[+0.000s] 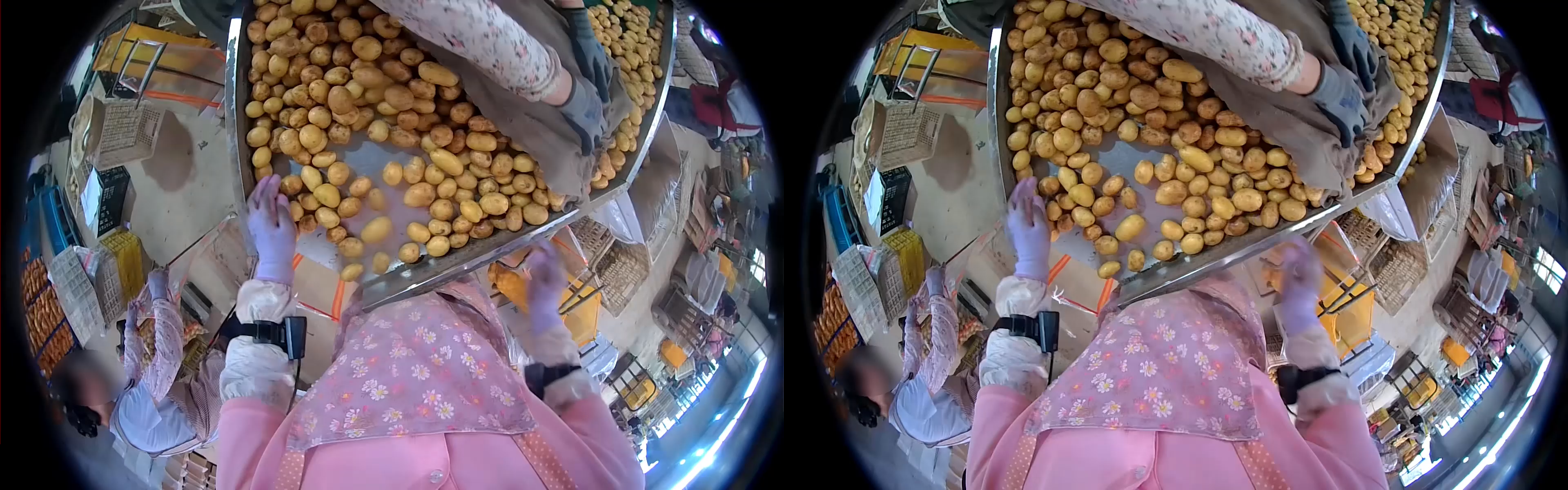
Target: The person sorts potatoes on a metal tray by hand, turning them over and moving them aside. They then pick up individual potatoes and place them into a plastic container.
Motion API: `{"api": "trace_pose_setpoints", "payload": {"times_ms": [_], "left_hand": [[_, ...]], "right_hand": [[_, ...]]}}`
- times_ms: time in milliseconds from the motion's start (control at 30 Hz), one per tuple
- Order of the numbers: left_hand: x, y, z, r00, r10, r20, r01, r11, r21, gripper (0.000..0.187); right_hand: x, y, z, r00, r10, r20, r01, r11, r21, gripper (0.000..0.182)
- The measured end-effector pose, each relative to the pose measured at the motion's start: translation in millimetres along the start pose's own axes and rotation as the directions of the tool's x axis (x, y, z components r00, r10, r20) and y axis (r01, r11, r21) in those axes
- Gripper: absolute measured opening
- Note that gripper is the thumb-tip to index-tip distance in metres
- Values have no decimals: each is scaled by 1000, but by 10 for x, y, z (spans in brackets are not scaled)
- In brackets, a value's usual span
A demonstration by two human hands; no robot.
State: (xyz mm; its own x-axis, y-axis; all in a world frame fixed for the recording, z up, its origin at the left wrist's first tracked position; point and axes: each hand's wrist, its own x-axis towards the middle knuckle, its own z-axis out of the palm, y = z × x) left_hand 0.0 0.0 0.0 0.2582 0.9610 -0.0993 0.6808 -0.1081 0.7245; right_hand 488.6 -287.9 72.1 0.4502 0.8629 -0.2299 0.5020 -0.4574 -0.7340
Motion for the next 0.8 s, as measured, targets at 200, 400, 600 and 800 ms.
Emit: {"api": "trace_pose_setpoints", "payload": {"times_ms": [200, 400, 600, 800], "left_hand": [[-538, 1124, 871, 992, 121, 39, -124, 859, 497, 60], [-747, 1492, 815, 828, 364, 426, -473, 862, 184, 56], [-663, 780, 194, 938, 177, 298, -263, 923, 281, 52], [699, 609, 96, 938, 161, -307, -80, 962, 262, 47]], "right_hand": [[138, -356, -14, 990, -82, -110, 45, 952, -304, 49], [843, -1713, 1385, 980, -130, 151, 199, 667, -718, 54], [1356, -1243, 1486, 663, -449, 598, 743, 491, -455, 62], [1707, -2391, 2212, 808, 5, 589, 370, 774, -514, 73]]}}
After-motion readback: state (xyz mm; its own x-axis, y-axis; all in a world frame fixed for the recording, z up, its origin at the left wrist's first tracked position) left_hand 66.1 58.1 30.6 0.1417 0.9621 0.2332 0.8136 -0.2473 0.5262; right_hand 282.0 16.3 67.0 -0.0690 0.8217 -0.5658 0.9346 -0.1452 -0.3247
